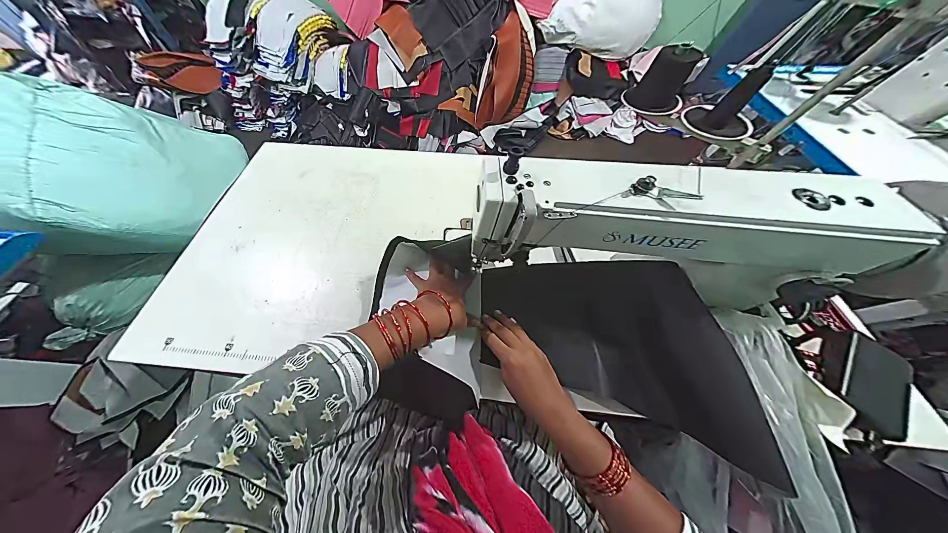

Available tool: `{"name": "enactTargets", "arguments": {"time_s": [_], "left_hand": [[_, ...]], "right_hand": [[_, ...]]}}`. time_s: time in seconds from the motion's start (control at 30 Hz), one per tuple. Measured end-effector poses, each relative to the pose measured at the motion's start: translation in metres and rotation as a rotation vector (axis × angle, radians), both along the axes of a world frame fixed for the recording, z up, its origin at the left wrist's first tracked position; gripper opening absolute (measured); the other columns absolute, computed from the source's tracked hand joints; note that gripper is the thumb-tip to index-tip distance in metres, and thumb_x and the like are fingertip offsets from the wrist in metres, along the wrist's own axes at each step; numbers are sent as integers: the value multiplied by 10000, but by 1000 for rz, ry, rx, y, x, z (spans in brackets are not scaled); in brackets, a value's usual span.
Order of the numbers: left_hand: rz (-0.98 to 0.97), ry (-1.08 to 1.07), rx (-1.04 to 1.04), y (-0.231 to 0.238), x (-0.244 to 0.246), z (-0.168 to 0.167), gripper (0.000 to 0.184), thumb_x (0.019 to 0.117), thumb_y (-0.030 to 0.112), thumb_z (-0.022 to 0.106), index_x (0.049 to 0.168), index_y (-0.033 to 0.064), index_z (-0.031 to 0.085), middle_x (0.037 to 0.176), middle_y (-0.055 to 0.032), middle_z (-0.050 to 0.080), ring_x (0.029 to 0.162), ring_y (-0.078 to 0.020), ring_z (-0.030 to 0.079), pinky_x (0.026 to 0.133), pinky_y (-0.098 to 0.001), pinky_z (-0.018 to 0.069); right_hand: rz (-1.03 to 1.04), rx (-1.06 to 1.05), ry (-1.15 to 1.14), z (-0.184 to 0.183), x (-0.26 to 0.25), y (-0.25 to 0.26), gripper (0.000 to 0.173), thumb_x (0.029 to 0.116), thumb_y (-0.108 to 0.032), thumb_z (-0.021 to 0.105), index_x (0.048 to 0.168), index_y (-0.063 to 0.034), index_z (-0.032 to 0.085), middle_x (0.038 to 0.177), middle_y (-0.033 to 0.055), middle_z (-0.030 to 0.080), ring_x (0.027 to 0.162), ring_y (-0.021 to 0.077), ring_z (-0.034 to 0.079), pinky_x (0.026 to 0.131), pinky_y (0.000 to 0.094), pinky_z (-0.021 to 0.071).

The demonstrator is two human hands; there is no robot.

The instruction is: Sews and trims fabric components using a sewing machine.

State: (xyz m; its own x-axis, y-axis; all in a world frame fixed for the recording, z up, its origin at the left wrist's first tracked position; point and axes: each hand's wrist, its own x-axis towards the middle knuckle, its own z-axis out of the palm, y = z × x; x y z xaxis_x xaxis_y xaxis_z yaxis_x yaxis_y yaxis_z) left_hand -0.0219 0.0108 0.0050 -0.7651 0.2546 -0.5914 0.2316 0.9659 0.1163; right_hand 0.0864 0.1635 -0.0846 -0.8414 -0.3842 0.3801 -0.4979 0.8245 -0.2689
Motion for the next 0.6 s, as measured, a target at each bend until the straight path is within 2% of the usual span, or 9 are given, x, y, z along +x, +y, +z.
{"name": "enactTargets", "arguments": {"time_s": [0.17, 0.37, 0.47, 0.53, 0.6], "left_hand": [[-17, 2, -7, -1, -2, -4, 976, 893, 591, 707, 1658, 330, 160, 1704, -227, 105, 1545, -531, 55, 1035, -871, 186], [-23, 19, 5, -1, -11, -5, 949, 881, 613, 709, 1645, 319, 229, 1695, -219, 159, 1538, -537, 83, 1032, -877, 182], [-78, 6, -44, 0, -14, 8, 929, 915, 642, 640, 1653, 281, 206, 1696, -242, 139, 1544, -540, 85, 1068, -844, 197], [-88, 11, -29, 0, -17, 10, 924, 926, 615, 638, 1654, 234, 216, 1677, -275, 176, 1527, -565, 111, 1052, -854, 196], [-103, 6, -30, 1, -20, 9, 903, 944, 621, 617, 1649, 197, 245, 1678, -258, 203, 1532, -553, 125, 1053, -866, 184]], "right_hand": [[3, -4, 3, -1, -1, 0, 387, 834, 177, 559, 1124, -1, 743, 1309, 148, 698, 1280, 367, 627, 1059, 474, 515], [11, -9, 2, -1, -9, 1, 370, 841, 173, 552, 1114, 11, 741, 1320, 157, 690, 1285, 374, 622, 1074, 480, 503], [15, -15, 9, -1, -15, 2, 384, 836, 178, 551, 1122, 11, 746, 1315, 159, 693, 1279, 375, 627, 1078, 498, 497], [17, -20, -6, -1, -19, 3, 406, 839, 186, 547, 1149, 11, 742, 1327, 166, 685, 1290, 385, 616, 1088, 514, 486], [18, -25, -23, -2, -21, 4, 418, 842, 188, 539, 1160, 9, 740, 1334, 166, 681, 1295, 389, 611, 1092, 522, 479]]}}
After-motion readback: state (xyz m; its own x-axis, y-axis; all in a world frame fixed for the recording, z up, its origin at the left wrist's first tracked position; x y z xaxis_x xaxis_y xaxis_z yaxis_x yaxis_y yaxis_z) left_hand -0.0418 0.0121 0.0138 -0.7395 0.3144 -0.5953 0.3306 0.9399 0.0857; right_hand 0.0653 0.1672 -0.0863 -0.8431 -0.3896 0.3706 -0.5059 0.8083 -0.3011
